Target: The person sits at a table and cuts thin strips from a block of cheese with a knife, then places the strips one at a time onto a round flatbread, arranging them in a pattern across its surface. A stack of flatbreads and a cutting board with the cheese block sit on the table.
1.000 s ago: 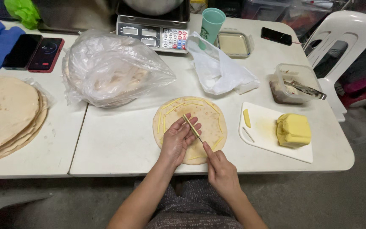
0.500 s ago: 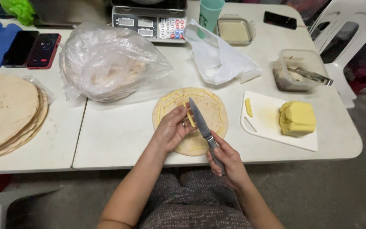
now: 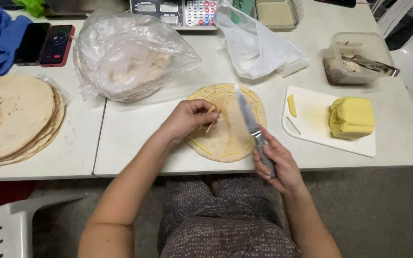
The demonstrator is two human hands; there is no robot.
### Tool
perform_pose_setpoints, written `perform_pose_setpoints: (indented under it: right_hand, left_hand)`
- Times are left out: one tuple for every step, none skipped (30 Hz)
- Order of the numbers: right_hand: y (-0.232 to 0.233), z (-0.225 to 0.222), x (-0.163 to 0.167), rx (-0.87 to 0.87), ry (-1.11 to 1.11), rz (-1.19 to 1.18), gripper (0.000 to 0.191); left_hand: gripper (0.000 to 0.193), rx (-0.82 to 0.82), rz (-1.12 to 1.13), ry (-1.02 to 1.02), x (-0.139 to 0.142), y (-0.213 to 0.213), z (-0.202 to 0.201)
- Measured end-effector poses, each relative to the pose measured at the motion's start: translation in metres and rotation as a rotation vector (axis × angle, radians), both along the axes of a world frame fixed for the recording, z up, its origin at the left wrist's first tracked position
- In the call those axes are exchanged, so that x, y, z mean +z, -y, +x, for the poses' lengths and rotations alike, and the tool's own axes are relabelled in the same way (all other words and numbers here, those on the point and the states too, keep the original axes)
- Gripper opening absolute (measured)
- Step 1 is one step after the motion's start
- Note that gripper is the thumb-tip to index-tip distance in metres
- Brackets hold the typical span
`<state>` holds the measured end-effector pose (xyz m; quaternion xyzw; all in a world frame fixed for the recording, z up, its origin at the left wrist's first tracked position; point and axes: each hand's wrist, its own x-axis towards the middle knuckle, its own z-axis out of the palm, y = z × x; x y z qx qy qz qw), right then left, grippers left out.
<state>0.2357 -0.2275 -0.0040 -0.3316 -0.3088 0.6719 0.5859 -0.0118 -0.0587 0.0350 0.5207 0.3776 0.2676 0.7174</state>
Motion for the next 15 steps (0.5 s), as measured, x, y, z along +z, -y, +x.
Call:
perform_pose_setpoints:
  right_hand:
    - [0.0, 0.007, -0.002, -0.045, 0.015, -0.032, 0.062]
    - [0.001, 0.013, -0.003, -0.09, 0.03, -0.064, 0.061]
    - [0.003, 0.019, -0.006, -0.136, 0.045, -0.098, 0.06]
    - [0.004, 0.023, -0.007, -0.15, 0.043, -0.101, 0.06]
    - [0.005, 0.028, -0.009, -0.162, 0.042, -0.103, 0.059]
    - [0.005, 0.031, -0.01, -0.175, 0.04, -0.105, 0.058]
    - [0.005, 0.034, -0.012, -0.179, 0.034, -0.111, 0.058]
    - [0.006, 0.035, -0.013, -0.183, 0.028, -0.117, 0.057]
    - [0.006, 0.036, -0.014, -0.188, 0.023, -0.122, 0.056]
    - [0.006, 0.036, -0.015, -0.189, 0.027, -0.128, 0.056]
    - [0.006, 0.036, -0.015, -0.19, 0.03, -0.134, 0.056]
    - [0.005, 0.036, -0.015, -0.191, 0.033, -0.141, 0.055]
    - [0.005, 0.037, -0.015, -0.189, 0.03, -0.139, 0.055]
    - [0.005, 0.037, -0.014, -0.188, 0.026, -0.137, 0.055]
    - [0.005, 0.038, -0.014, -0.186, 0.023, -0.136, 0.055]
  left_hand:
    - [0.016, -0.082, 0.067, -0.1, 0.003, -0.004, -0.005]
    - [0.017, -0.165, 0.133, -0.2, 0.005, -0.008, -0.009]
    - [0.019, -0.249, 0.198, -0.299, 0.006, -0.01, -0.011]
    - [0.021, -0.287, 0.278, -0.373, 0.006, -0.012, -0.012]
    - [0.023, -0.323, 0.359, -0.446, 0.006, -0.014, -0.013]
    - [0.025, -0.359, 0.441, -0.52, 0.006, -0.015, -0.013]
    - [0.025, -0.395, 0.5, -0.522, 0.006, -0.016, -0.014]
    - [0.025, -0.431, 0.559, -0.524, 0.005, -0.017, -0.014]
    - [0.025, -0.467, 0.619, -0.525, 0.005, -0.018, -0.014]
    - [0.025, -0.499, 0.684, -0.525, 0.003, -0.018, -0.012]
    - [0.025, -0.531, 0.749, -0.525, 0.002, -0.017, -0.01]
    - [0.025, -0.562, 0.814, -0.524, 0.001, -0.015, -0.008]
    - [0.024, -0.59, 0.84, -0.544, 0.0, -0.012, -0.007]
    - [0.023, -0.62, 0.866, -0.564, -0.001, -0.009, -0.006]
    - [0.022, -0.649, 0.891, -0.584, -0.001, -0.005, -0.005]
